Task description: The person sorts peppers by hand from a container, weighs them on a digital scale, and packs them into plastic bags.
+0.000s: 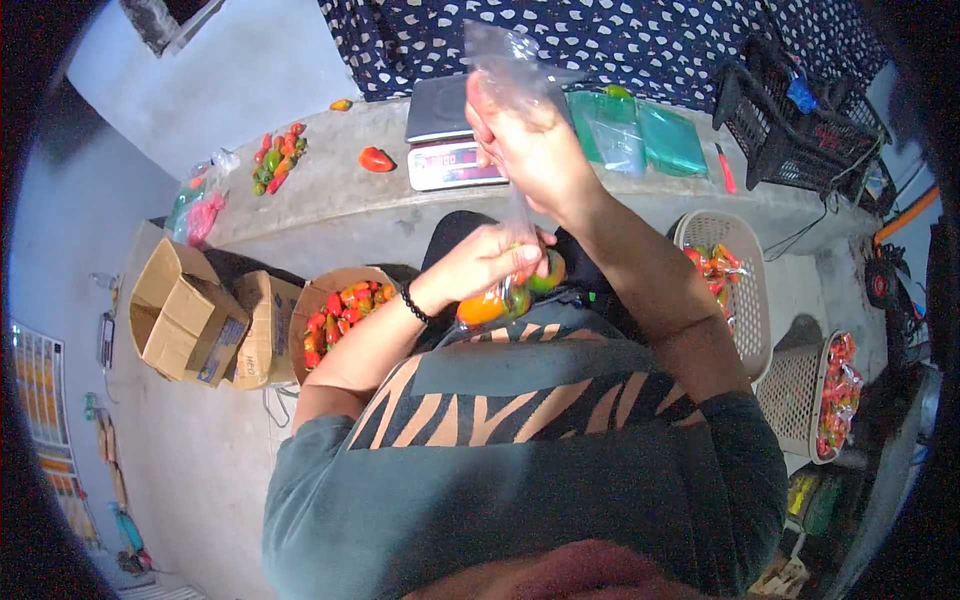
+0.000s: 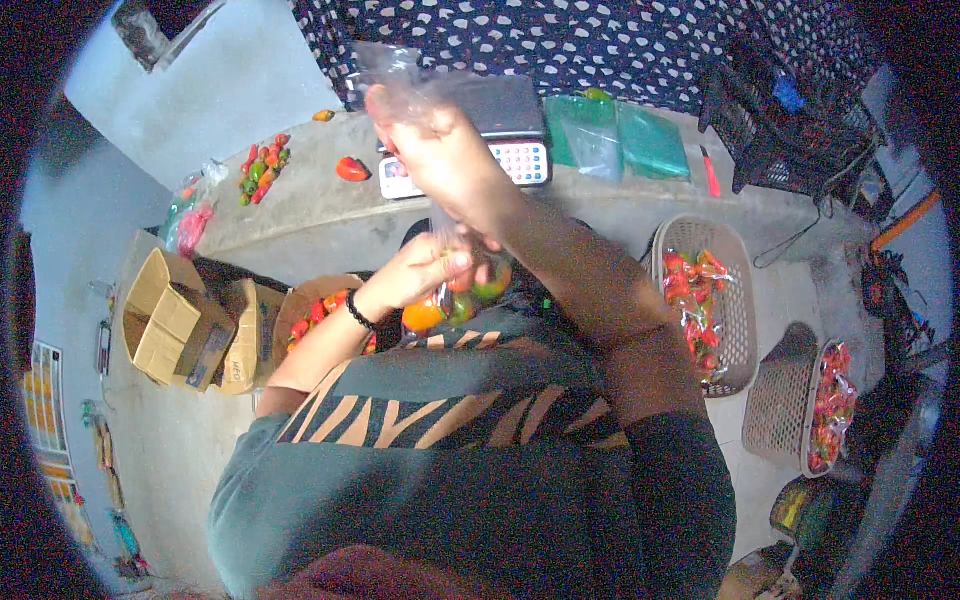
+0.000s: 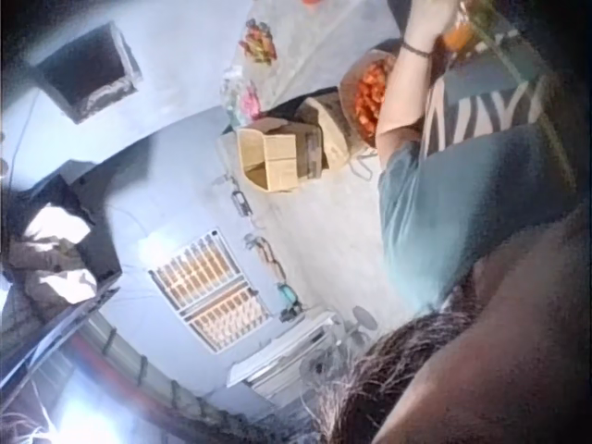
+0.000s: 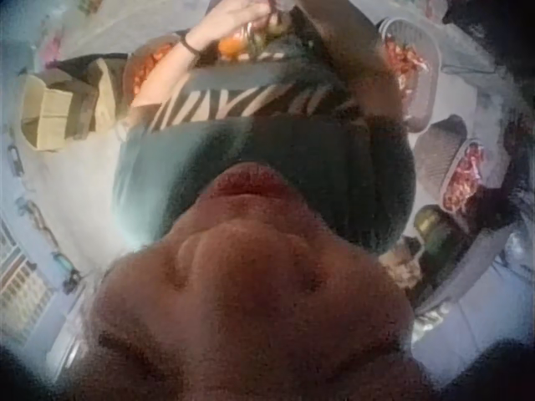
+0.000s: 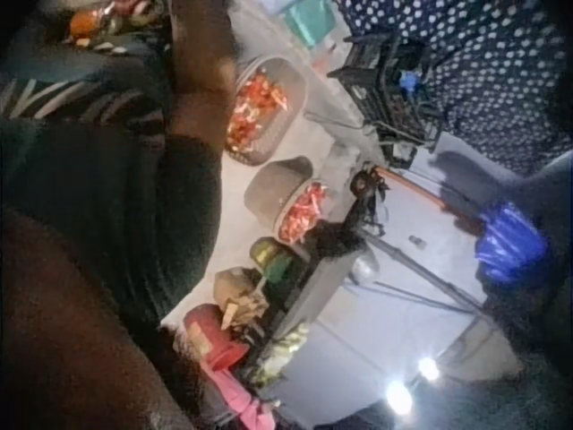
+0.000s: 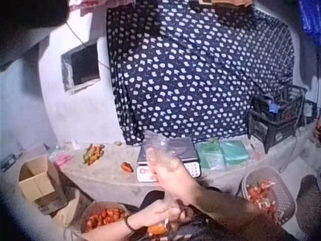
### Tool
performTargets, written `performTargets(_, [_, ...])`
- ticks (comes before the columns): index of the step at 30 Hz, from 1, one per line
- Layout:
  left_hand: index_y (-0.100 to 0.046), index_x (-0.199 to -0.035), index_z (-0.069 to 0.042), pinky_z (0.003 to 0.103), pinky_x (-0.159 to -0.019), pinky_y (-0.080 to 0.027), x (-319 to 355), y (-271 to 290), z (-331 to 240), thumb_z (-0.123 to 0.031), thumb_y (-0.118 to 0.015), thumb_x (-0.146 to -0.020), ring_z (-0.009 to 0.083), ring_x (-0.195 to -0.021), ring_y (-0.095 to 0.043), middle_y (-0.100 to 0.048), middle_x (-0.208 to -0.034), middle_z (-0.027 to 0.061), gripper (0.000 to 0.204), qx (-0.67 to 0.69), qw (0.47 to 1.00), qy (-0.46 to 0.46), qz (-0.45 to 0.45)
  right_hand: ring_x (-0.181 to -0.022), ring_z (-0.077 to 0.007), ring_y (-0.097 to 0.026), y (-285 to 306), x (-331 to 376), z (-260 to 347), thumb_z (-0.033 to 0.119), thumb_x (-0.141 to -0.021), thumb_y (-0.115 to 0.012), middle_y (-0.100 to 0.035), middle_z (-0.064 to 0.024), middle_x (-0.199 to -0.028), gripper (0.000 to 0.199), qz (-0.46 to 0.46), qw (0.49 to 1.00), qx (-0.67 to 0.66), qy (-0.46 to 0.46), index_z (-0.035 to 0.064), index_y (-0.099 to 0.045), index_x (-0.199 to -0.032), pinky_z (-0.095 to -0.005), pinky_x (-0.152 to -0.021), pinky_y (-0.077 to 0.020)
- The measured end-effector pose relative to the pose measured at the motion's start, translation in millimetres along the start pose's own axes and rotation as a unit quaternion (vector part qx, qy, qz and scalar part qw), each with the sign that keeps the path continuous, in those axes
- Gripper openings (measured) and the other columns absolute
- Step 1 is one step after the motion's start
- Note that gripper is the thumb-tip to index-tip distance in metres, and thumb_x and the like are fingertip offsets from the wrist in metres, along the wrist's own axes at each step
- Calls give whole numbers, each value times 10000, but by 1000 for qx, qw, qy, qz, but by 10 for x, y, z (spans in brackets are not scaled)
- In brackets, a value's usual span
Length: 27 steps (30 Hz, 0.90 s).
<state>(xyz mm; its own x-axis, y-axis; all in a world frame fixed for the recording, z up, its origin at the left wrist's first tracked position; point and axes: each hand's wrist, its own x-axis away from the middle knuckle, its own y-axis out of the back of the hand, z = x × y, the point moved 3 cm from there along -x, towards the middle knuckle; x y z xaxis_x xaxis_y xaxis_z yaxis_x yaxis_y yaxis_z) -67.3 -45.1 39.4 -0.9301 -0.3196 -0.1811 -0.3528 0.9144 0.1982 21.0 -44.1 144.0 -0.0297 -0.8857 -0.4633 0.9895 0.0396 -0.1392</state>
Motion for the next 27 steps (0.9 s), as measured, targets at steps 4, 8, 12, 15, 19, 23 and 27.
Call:
performTargets(4, [-574,-860,-28,241,-671,-429,-100,412,63,-356,-450,-900,118,-696,-534,-555,-726,13,353,93,981,48,-162,-854,-162,-521,227,-249,125,433,-750,-657,-520,-74,-938,565,50,970,213,107,57,-450,-1117,-286,-763,-427])
performTargets(8, [-505,-725,-61,370,-851,-397,-223,969,108,-324,-477,-889,239,-844,-547,-543,-713,71,311,273,912,-162,-258,-1108,-308,-436,398,111,158,411,-562,-779,-423,-187,-1211,958,27,831,439,340,10,-307,-1294,-388,-933,-347])
performTargets(12, [-481,-717,-67,397,-863,-398,-423,903,64,-278,-511,-873,259,-889,-525,-534,-738,91,265,402,853,-166,-288,-1255,-362,-238,444,586,-468,448,-448,-783,-273,-155,-1342,946,129,775,560,262,221,-382,-1274,-564,-975,-205])
performTargets(15, [-480,-722,-81,341,-779,-418,-520,860,113,-341,-413,-912,217,-804,-510,-522,-740,77,329,459,840,-162,-238,-1253,-385,-229,539,431,-747,386,-466,-793,-221,-141,-1370,895,6,778,520,353,247,-379,-1247,-558,-989,-199])
performTargets(19, [-519,-719,-61,314,-676,-432,-585,771,-111,-385,-424,-907,159,-697,-499,-513,-701,40,386,250,879,-174,-367,-1137,-346,-414,706,358,-805,271,-558,-789,-370,-161,-1270,773,-31,837,413,357,155,-403,-1218,-451,-953,-338])
performTargets(23, [-527,-748,-56,249,-572,-367,-534,792,-233,-362,-458,-902,73,-634,-412,-464,-702,-25,350,106,917,-132,-361,-1028,-249,-521,689,428,-763,311,-684,-701,-529,-114,-1116,609,-52,973,135,180,53,-446,-1173,-352,-913,-399])
performTargets(27, [-505,-728,-72,247,-545,-334,-456,581,-441,-328,-454,-910,70,-601,-371,-428,-649,-40,318,54,922,-147,-355,-974,-203,-560,573,450,-852,439,-881,-363,-561,-81,-1093,492,-112,929,-338,-103,51,-471,-1162,-355,-858,-444])
